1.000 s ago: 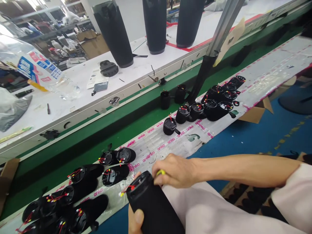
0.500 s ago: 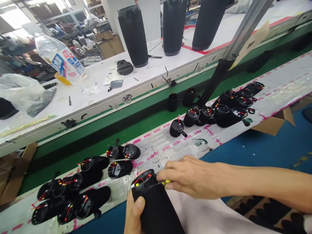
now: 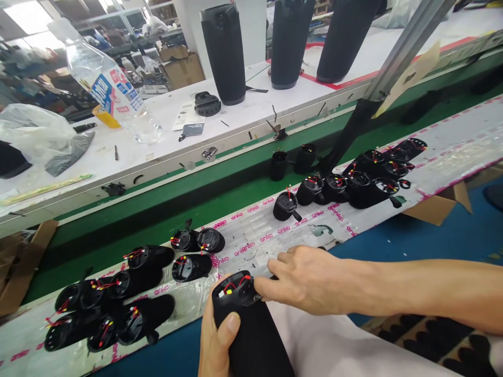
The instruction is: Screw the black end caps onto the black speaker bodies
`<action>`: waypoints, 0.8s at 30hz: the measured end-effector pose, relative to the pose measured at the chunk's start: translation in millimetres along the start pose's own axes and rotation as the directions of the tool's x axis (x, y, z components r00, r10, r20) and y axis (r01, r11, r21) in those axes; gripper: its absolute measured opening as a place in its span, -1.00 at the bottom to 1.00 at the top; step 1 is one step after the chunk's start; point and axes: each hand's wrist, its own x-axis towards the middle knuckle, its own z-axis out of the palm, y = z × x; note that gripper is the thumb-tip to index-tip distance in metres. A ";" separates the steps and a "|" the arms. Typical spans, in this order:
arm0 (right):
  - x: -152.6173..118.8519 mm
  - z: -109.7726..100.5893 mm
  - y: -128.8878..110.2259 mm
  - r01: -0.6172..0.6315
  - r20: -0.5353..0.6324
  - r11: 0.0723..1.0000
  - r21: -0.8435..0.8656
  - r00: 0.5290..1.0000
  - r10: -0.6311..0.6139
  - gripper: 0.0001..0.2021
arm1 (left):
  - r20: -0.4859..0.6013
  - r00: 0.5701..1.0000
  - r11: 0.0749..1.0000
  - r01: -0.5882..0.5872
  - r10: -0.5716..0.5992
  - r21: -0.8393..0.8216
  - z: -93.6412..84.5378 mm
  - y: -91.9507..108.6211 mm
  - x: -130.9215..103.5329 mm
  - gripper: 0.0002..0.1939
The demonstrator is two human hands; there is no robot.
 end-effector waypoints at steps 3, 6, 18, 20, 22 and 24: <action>-1.5 -3.5 -1.5 0.001 0.009 0.999 -0.044 1.000 -0.001 -0.75 | -0.025 0.999 0.998 0.032 -0.031 0.059 1.0 2.0 -0.3 -0.16; -2.4 -6.7 -3.0 0.008 0.016 0.996 -0.087 1.000 -0.007 -0.81 | -0.063 0.998 0.988 0.007 0.003 0.151 1.2 4.6 -0.6 -0.12; 7.0 11.9 1.6 0.039 -0.003 0.999 -0.025 0.999 -0.039 -0.89 | -0.093 0.995 0.978 -0.027 0.047 0.207 -0.2 2.5 1.5 -0.13; 9.3 24.8 3.4 0.025 -0.022 0.997 0.077 0.999 -0.024 -0.78 | -0.073 0.997 0.994 0.008 0.000 0.108 0.8 -2.0 2.4 -0.15; 9.6 38.8 5.4 0.018 -0.046 0.983 0.180 0.999 -0.010 -0.72 | -0.047 0.998 0.999 0.040 -0.038 0.026 2.4 -5.6 3.4 -0.14; 7.4 51.5 7.9 0.016 -0.097 0.969 0.246 0.995 0.008 -0.69 | -0.025 0.998 0.998 0.052 -0.053 -0.029 4.2 -7.3 4.6 -0.09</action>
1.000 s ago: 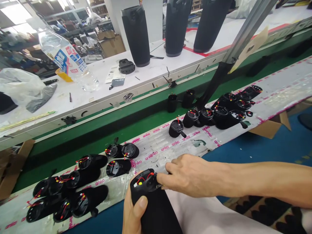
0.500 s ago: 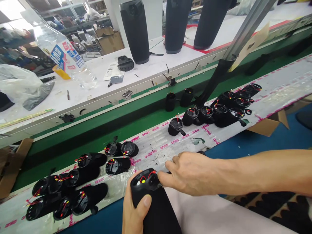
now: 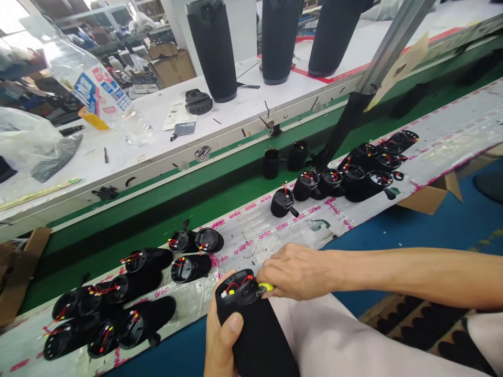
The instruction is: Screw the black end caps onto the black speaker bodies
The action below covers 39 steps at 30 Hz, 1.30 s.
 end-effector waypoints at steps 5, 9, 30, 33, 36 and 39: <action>-9.7 4.2 9.9 0.080 -0.309 0.975 0.207 0.951 -0.013 -0.49 | 0.017 0.982 0.968 0.188 -0.187 -0.167 2.2 3.3 0.0 -0.04; -10.7 -16.2 0.1 -0.130 -0.293 0.966 0.225 0.936 0.194 -0.56 | -0.031 0.972 0.957 0.222 -0.231 -0.184 4.4 9.5 -3.9 -0.03; 11.7 -26.5 -59.5 -0.309 0.041 0.951 -0.014 0.950 0.309 -0.78 | -0.365 0.907 0.892 -0.024 0.209 0.451 -12.8 0.9 -8.4 -0.14; 12.8 -24.5 -63.9 -0.327 0.061 0.944 -0.038 0.942 0.329 -0.81 | -0.397 0.888 0.854 0.008 0.233 0.520 -7.6 5.0 -8.8 -0.13; 11.5 -15.6 -69.2 -0.345 0.046 0.934 -0.096 0.936 0.350 -0.87 | -0.407 0.875 0.816 0.024 0.263 0.577 0.2 11.8 -10.4 -0.09; 8.9 -3.9 -74.8 -0.359 0.031 0.921 -0.152 0.930 0.367 -0.86 | -0.423 0.859 0.771 0.055 0.287 0.635 5.8 16.8 -12.4 -0.10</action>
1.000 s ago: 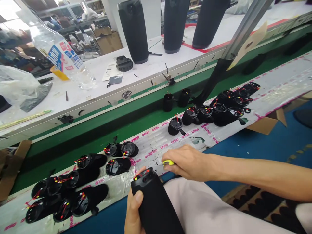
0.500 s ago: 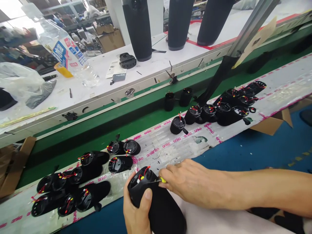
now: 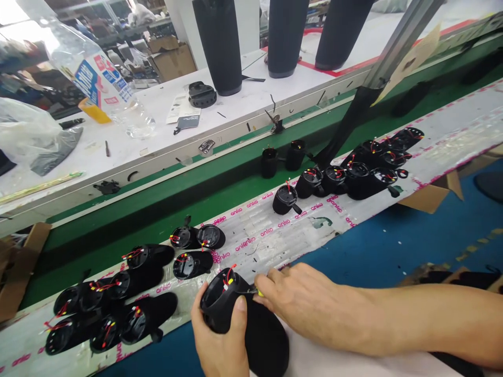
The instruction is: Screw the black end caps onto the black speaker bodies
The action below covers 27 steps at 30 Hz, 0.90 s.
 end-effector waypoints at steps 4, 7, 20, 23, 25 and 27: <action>0.4 4.6 -6.0 0.032 0.001 0.999 -0.010 0.999 -0.032 -0.82 | -0.005 1.000 0.997 -0.010 0.010 0.079 -0.6 0.4 -1.4 -0.13; 7.3 -0.7 -8.8 0.076 0.038 0.997 0.006 0.996 -0.077 -0.76 | 0.006 1.000 0.997 -0.021 0.021 0.070 0.0 -3.8 -0.8 -0.13; 0.4 -14.9 2.6 -0.060 -0.065 0.991 0.121 0.996 0.069 -0.79 | 0.250 0.931 0.781 0.361 -0.267 -0.509 -12.0 -29.2 11.0 -0.14; 9.9 -15.9 15.8 0.061 -0.045 0.995 0.078 0.997 -0.057 -0.79 | 0.339 0.913 0.735 0.389 -0.227 -0.556 -12.0 -23.4 6.4 -0.04; 15.8 -15.7 21.8 0.142 -0.063 0.989 0.039 0.988 -0.139 -0.77 | 0.357 0.915 0.731 0.374 -0.190 -0.570 -9.1 -20.5 4.3 0.06; 19.6 -15.2 25.6 0.196 -0.071 0.981 0.006 0.978 -0.195 -0.77 | 0.350 0.924 0.751 0.338 -0.151 -0.568 -6.4 -19.3 3.8 0.10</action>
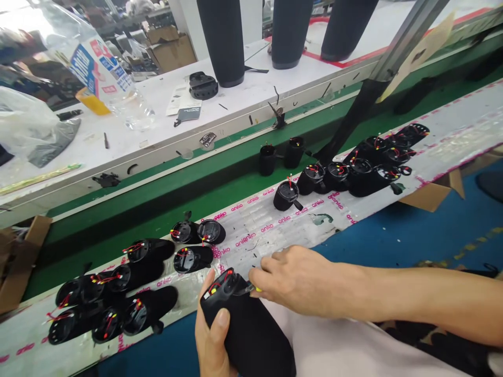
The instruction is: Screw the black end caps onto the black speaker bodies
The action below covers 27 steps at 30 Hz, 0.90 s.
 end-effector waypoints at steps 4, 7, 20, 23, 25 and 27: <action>1.9 3.0 4.6 0.073 -0.021 0.997 -0.031 0.997 -0.074 -0.76 | 0.032 0.999 0.999 -0.030 0.029 0.039 -0.6 0.0 0.9 0.02; 2.6 5.0 6.9 0.109 -0.007 0.993 -0.049 0.994 -0.109 -0.84 | 0.053 0.998 0.997 -0.042 0.039 0.060 -3.1 0.2 1.5 0.00; 2.4 0.6 11.1 0.111 0.004 0.993 -0.046 0.994 -0.111 -0.86 | 0.009 0.978 0.939 -0.203 0.209 0.277 -8.3 -1.5 9.3 -0.08; 1.7 2.7 6.6 0.067 0.031 0.998 -0.011 0.997 -0.066 -0.83 | -0.022 0.970 0.918 -0.220 0.240 0.330 -9.3 -2.0 9.2 -0.09; 1.1 3.5 4.1 0.043 0.044 0.999 0.002 0.998 -0.043 -0.80 | -0.051 0.957 0.886 -0.242 0.284 0.394 -9.4 -1.8 9.4 -0.11; 0.5 4.0 2.2 0.034 0.048 0.999 0.006 0.998 -0.034 -0.77 | -0.071 0.946 0.851 -0.250 0.317 0.462 -8.4 -0.9 9.2 -0.13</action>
